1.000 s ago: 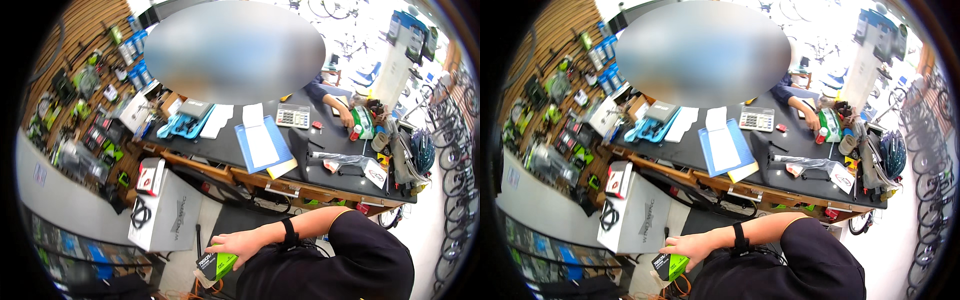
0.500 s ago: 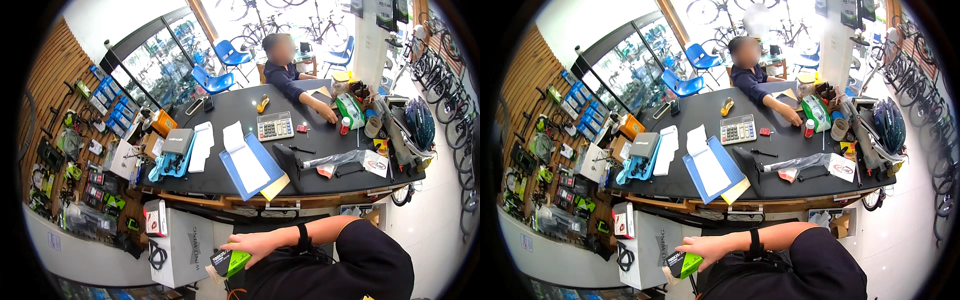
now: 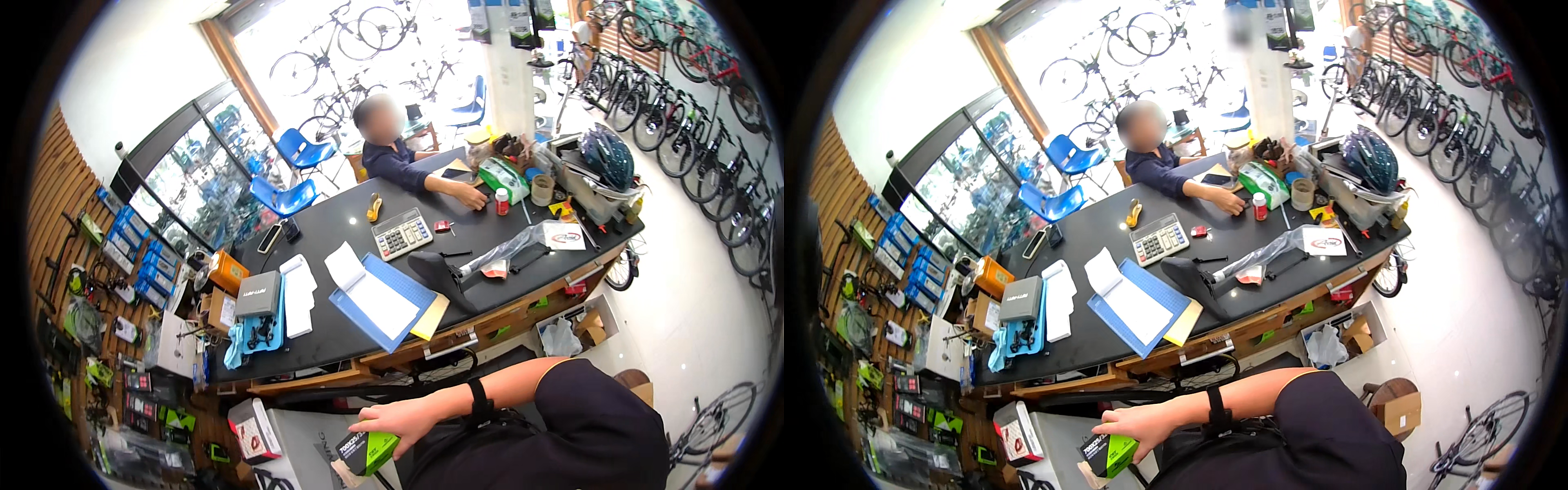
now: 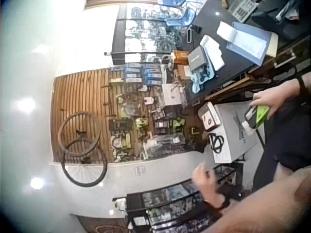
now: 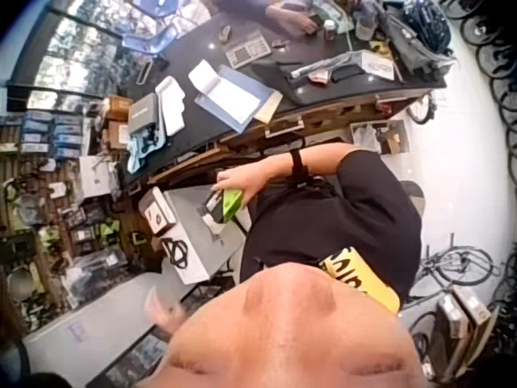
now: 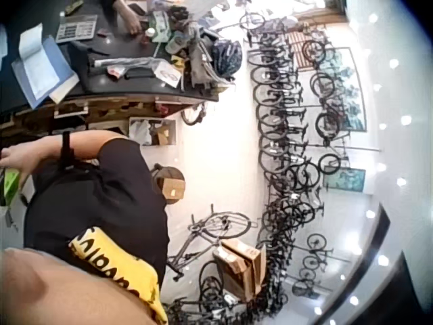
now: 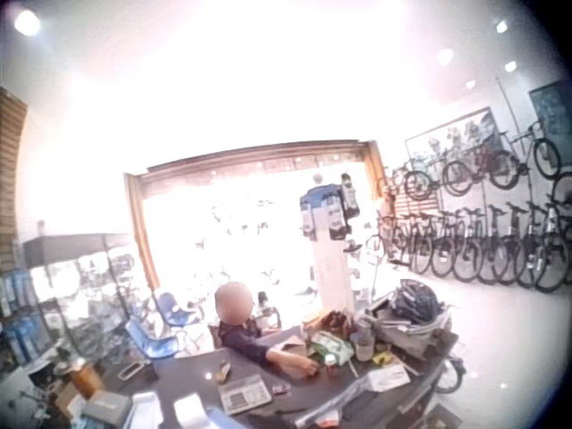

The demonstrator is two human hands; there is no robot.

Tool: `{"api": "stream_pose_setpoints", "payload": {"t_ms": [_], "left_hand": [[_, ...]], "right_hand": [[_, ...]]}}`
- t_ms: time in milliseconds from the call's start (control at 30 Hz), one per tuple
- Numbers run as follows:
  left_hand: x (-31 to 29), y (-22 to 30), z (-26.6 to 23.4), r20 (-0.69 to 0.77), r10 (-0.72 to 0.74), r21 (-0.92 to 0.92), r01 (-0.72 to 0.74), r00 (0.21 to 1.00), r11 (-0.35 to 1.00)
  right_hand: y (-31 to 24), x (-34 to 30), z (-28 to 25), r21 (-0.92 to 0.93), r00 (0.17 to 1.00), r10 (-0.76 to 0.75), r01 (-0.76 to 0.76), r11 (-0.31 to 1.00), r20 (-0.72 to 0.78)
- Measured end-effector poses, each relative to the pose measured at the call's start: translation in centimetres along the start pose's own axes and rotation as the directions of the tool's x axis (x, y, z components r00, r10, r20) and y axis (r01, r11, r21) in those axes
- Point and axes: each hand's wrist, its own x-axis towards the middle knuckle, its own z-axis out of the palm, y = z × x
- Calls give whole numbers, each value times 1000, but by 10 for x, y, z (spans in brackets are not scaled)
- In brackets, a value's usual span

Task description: The person picks up a bicycle wheel, removes the tire and inner tube by hand, and places them down. They search through boxes on a shelf, select a new inner tube box, and remove the inner tube from its packaging.

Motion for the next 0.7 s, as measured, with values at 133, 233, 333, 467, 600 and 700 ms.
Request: {"api": "stream_pose_setpoints", "payload": {"t_ms": [133, 233, 333, 467, 600, 700], "left_hand": [[49, 67, 112, -86, 108, -591, -138, 990, 795], [54, 69, 159, -122, 77, -706, -141, 990, 694], [53, 76, 195, 67, -56, -884, 86, 996, 459], [69, 86, 213, 424, 195, -905, 424, 885, 40], [95, 94, 258, 447, 551, -813, 577, 705, -79], [119, 119, 269, 378, 708, -717, 673, 597, -184]], "right_hand": [[-21, 23, 26, 24, 995, 5, -3, 1000, -96], [-44, 27, 35, 19, 976, 117, -115, 993, -182], [-62, 5, 48, -37, 914, 237, -264, 964, -328], [-89, -29, 67, -129, 836, 358, -445, 886, -416], [-112, -52, 55, -233, 797, 399, -539, 810, -454], [-119, -72, 47, -260, 737, 393, -598, 758, -549]]}}
